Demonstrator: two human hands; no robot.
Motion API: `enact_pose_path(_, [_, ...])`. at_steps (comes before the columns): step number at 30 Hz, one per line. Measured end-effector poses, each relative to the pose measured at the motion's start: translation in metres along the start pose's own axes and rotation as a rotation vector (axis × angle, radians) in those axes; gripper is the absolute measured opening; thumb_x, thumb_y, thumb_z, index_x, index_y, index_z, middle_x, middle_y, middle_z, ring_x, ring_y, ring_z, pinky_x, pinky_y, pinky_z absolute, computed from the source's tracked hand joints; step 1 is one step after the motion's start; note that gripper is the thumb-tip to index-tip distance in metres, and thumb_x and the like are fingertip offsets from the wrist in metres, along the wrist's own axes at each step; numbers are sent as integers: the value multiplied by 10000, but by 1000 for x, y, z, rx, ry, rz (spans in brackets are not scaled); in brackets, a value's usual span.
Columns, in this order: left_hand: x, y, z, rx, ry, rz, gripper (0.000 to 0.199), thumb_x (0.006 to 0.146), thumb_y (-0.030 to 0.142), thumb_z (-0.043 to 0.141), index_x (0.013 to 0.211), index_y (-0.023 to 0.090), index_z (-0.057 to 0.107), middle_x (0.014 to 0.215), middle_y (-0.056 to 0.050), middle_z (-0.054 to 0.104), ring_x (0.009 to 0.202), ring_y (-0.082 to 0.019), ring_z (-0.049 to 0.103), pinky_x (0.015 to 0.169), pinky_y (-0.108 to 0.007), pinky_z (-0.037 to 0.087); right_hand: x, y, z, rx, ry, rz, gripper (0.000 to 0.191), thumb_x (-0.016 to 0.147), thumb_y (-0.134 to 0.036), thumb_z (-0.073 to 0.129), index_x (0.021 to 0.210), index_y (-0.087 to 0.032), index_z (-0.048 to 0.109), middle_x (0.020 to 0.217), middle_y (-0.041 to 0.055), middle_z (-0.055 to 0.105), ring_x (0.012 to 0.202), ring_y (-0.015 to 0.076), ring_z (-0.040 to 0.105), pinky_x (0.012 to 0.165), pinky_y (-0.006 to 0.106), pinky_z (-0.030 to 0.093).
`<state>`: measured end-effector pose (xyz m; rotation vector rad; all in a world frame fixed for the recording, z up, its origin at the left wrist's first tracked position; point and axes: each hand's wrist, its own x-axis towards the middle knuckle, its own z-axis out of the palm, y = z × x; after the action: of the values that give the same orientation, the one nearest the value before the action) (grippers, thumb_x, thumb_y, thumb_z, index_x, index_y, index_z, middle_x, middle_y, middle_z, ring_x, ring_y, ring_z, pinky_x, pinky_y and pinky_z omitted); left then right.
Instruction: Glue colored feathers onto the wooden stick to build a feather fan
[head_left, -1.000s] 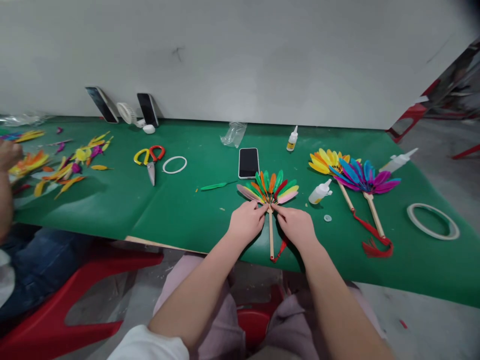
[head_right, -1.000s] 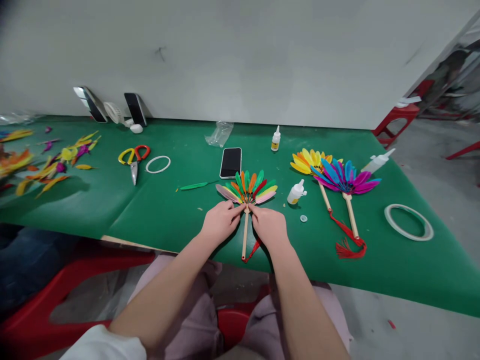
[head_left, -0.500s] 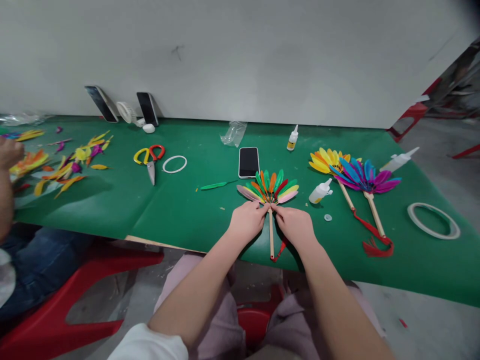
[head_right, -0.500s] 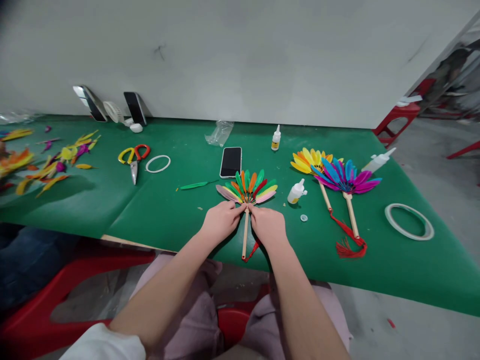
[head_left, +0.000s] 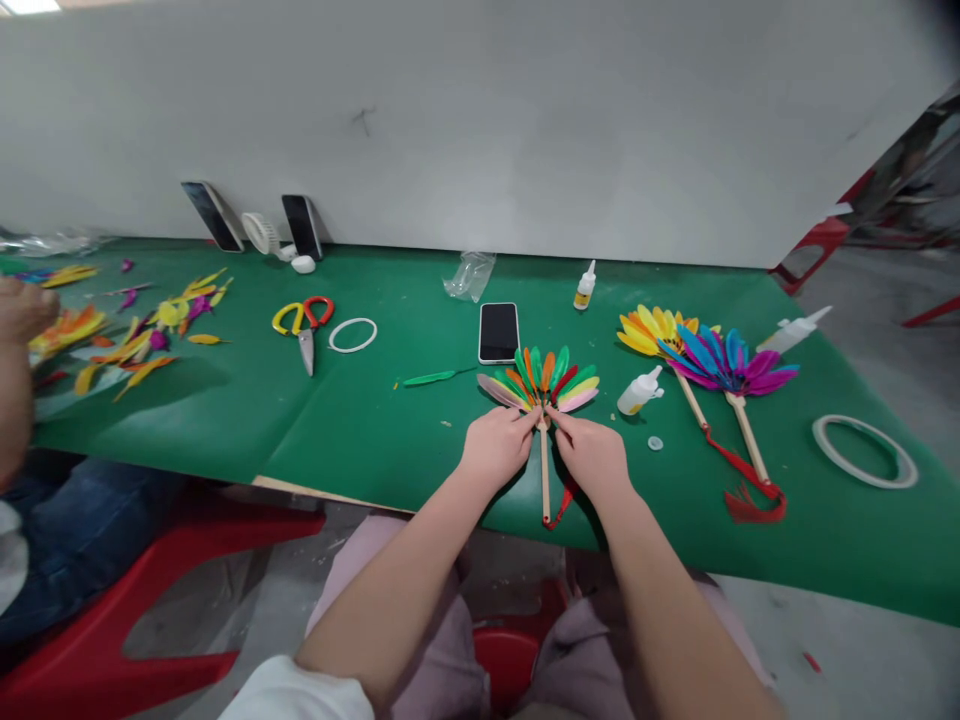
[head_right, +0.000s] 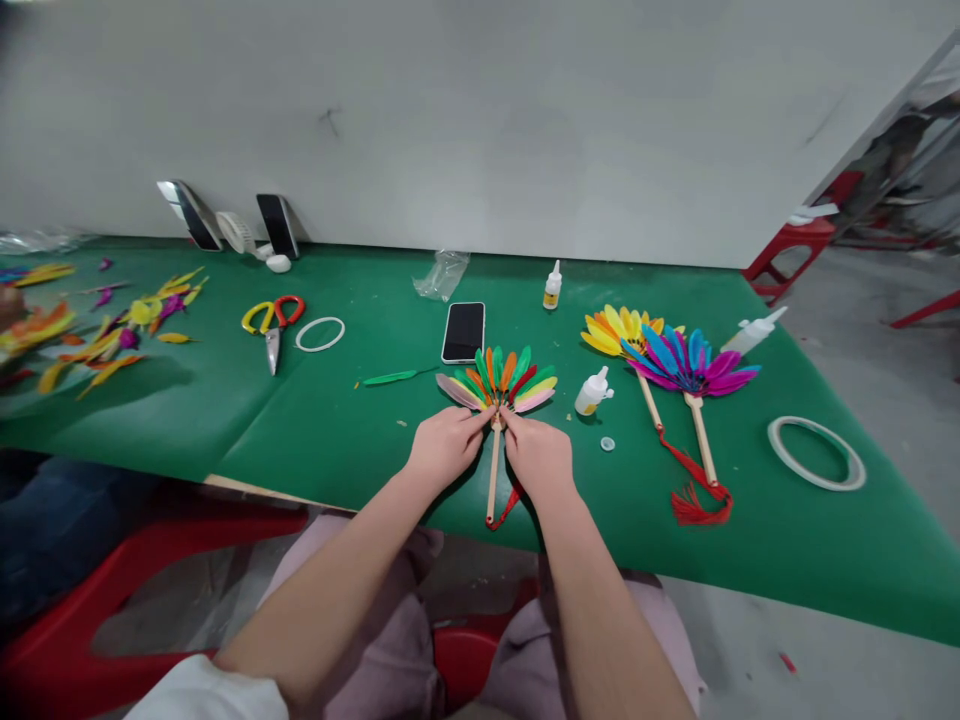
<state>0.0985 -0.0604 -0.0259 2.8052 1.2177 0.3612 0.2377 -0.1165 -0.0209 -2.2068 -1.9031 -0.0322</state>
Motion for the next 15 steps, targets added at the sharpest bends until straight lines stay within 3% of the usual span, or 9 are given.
enact_pose_path(15, [7, 0, 0, 22, -80, 0, 349, 846, 263, 342, 1155, 268, 505, 842, -34, 621, 806, -167, 551, 679, -254, 418, 3, -2, 2, -94, -49, -44, 355, 849, -323, 316, 1122, -304, 543, 728, 21, 669, 613, 153, 603, 482, 243, 297])
